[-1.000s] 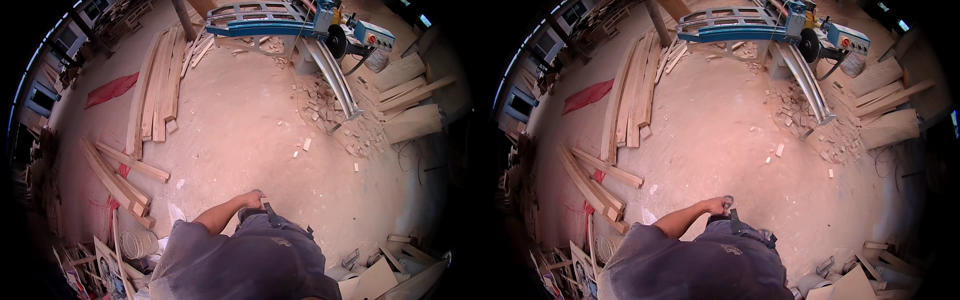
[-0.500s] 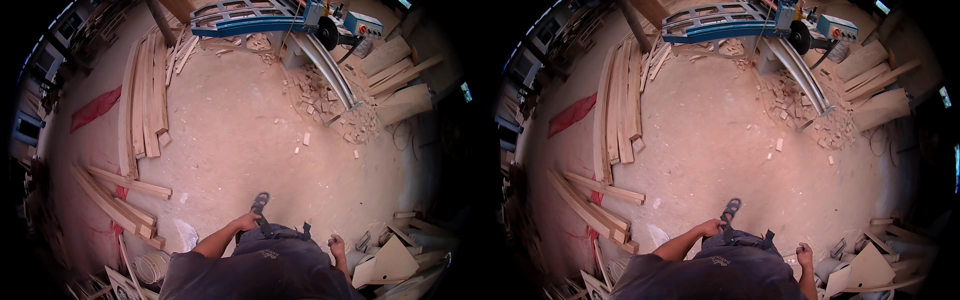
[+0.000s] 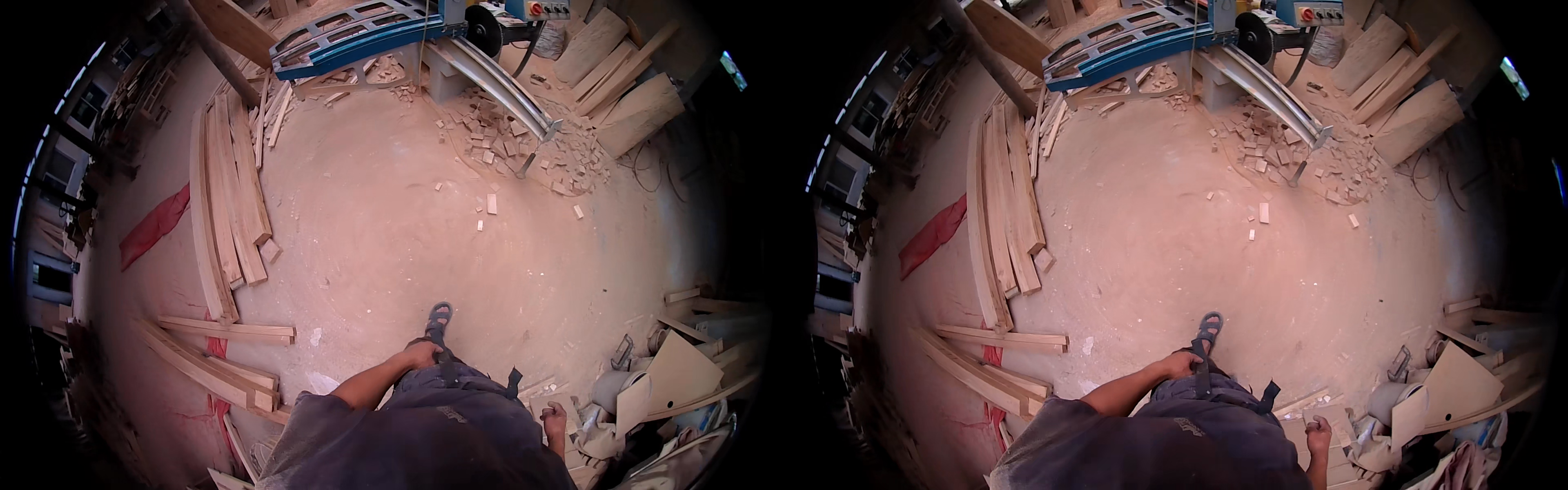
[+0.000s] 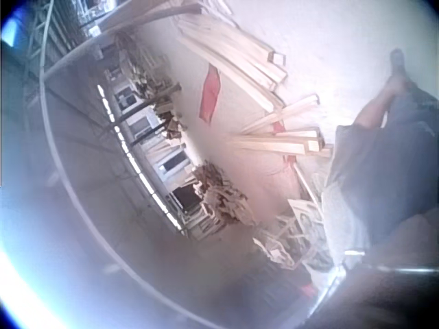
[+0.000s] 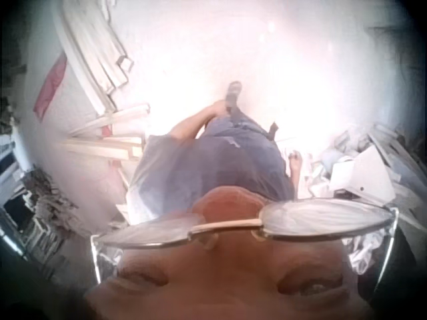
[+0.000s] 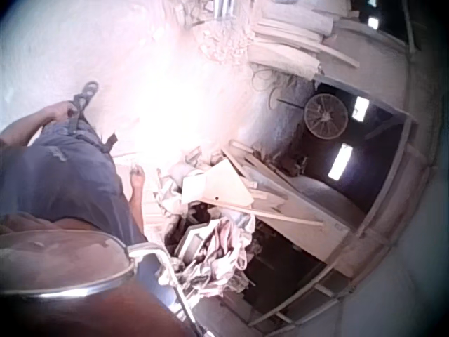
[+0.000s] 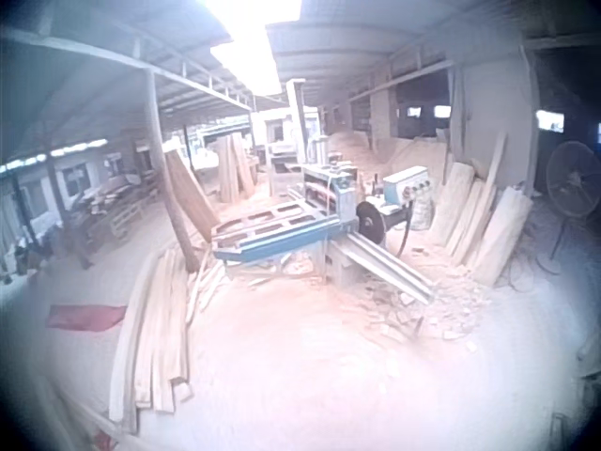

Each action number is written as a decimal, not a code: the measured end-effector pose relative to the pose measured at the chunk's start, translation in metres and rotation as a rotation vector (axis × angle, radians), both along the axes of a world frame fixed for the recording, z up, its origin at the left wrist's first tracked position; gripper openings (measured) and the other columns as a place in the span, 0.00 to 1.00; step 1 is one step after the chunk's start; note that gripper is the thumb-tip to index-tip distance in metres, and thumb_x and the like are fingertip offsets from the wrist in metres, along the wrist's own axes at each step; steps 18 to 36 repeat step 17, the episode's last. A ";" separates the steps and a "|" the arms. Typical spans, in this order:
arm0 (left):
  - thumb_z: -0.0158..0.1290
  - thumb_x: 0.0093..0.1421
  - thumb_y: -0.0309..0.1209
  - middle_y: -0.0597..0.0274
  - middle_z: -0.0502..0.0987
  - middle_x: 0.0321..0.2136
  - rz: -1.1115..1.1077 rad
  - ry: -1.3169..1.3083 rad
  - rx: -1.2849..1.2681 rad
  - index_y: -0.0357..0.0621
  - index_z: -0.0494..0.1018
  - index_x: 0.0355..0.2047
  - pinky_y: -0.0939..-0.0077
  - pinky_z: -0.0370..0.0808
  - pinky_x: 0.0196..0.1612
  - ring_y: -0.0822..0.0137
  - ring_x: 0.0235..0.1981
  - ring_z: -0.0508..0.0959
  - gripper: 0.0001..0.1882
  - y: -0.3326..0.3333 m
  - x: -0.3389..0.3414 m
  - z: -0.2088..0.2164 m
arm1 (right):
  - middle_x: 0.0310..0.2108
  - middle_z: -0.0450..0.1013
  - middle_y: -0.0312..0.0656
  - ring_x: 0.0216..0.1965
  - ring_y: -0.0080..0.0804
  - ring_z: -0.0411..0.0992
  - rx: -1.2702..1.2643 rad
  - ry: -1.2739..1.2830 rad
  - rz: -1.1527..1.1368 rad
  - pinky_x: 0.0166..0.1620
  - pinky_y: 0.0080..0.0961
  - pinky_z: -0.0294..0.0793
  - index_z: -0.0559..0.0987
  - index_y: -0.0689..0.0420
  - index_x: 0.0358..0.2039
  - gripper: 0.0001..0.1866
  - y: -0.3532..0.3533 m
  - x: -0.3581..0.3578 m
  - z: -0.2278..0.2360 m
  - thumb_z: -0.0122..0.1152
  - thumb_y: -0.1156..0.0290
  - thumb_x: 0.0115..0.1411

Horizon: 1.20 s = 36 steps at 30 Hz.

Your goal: The person removes a circular saw blade from a woodworking machine, places it on a metal frame, and then reinstalls it using a wrench. The person also handles a small piece of wood and a power cord during the process.

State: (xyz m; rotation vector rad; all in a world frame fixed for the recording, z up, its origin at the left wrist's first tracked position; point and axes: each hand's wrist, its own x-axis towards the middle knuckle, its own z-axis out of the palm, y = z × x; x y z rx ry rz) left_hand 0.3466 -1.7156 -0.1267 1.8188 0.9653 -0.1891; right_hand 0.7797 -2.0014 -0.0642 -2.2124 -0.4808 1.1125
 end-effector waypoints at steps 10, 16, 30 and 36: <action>0.56 0.52 0.23 0.55 0.83 0.36 0.325 0.084 -0.409 0.32 0.69 0.60 0.73 0.75 0.43 0.68 0.36 0.80 0.31 -0.037 -0.102 0.129 | 0.30 0.78 0.48 0.30 0.37 0.77 -0.286 0.145 0.025 0.32 0.32 0.74 0.83 0.59 0.39 0.14 -0.133 -0.146 -0.054 0.64 0.68 0.53; 0.59 0.57 0.38 0.45 0.78 0.51 0.289 0.180 -0.222 0.45 0.70 0.62 0.64 0.71 0.60 0.55 0.55 0.78 0.32 -0.033 -0.136 0.133 | 0.36 0.81 0.52 0.40 0.42 0.79 -0.095 0.034 0.408 0.46 0.37 0.77 0.86 0.51 0.39 0.18 -0.061 -0.131 -0.065 0.66 0.52 0.56; 0.61 0.57 0.41 0.44 0.77 0.53 0.356 0.067 -0.366 0.46 0.70 0.62 0.63 0.69 0.62 0.54 0.57 0.76 0.33 -0.031 -0.149 0.119 | 0.37 0.81 0.53 0.42 0.43 0.80 -0.089 0.015 0.454 0.48 0.38 0.77 0.87 0.50 0.39 0.19 -0.045 -0.131 -0.066 0.66 0.49 0.57; 0.61 0.57 0.41 0.44 0.77 0.53 0.356 0.067 -0.366 0.46 0.70 0.62 0.63 0.69 0.62 0.54 0.57 0.76 0.33 -0.031 -0.149 0.119 | 0.37 0.81 0.53 0.42 0.43 0.80 -0.089 0.015 0.454 0.48 0.38 0.77 0.87 0.50 0.39 0.19 -0.045 -0.131 -0.066 0.66 0.49 0.57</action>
